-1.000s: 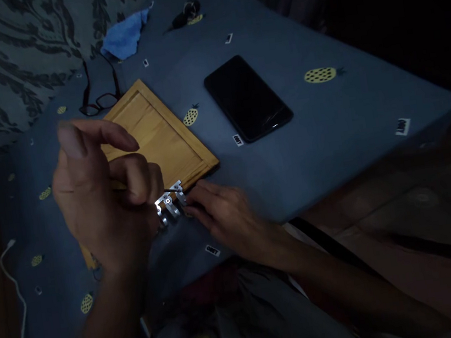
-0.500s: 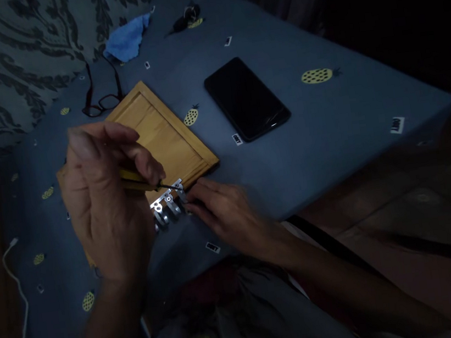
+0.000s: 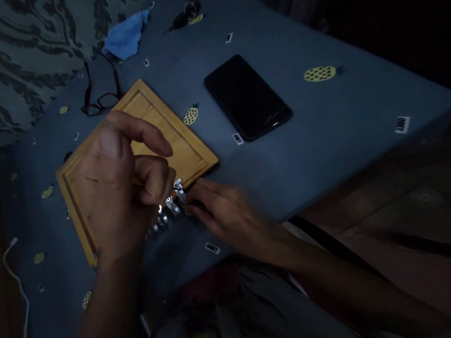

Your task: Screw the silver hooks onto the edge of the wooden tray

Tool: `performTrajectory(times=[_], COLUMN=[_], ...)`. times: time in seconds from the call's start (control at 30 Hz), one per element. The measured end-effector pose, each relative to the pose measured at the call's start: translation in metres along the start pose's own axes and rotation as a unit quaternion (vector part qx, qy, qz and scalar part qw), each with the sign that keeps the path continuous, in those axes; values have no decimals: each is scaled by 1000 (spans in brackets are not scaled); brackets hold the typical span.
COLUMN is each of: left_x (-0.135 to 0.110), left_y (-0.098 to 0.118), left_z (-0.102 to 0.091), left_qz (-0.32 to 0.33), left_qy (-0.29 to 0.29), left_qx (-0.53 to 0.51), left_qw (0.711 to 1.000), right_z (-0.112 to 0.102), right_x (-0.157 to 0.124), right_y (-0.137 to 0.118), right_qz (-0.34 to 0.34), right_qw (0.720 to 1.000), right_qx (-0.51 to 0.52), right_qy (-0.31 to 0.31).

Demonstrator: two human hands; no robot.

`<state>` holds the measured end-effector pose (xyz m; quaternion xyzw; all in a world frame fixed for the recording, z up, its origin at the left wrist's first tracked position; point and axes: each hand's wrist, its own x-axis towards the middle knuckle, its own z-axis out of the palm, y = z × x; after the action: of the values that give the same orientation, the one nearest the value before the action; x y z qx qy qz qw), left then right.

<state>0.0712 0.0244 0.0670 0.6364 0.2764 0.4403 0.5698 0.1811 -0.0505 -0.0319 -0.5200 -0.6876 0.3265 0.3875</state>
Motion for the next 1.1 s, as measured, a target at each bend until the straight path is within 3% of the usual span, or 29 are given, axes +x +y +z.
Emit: performTrajectory(times=[0.1,0.17,0.23,0.47,0.73,1.1], left_x=[1,3,3,-6,-10,-15], left_y=[-1,-2,-3,9,5,-1], left_z=[-8,-11,-11,-8,0,3], left_qz=[7,13,25,98,86,53], left_qy=[-108,-130,-97,160,196,184], left_qx=[-12,-32,-49,-15,-23,-10], left_qw=[994,991,994,982,977,982], right_z=[0,0,1,2,3,3], right_x=[1,1,1,0,0,-1], right_y=[0,0,0,3,5,3], right_qz=[-4,-10,-14,-25,-29,-31], right_qw=[1000,1000,999,999,999,998], right_qx=[0,-7,-15,-10,-2,-4], right_qy=[3,14,27,34,44,47])
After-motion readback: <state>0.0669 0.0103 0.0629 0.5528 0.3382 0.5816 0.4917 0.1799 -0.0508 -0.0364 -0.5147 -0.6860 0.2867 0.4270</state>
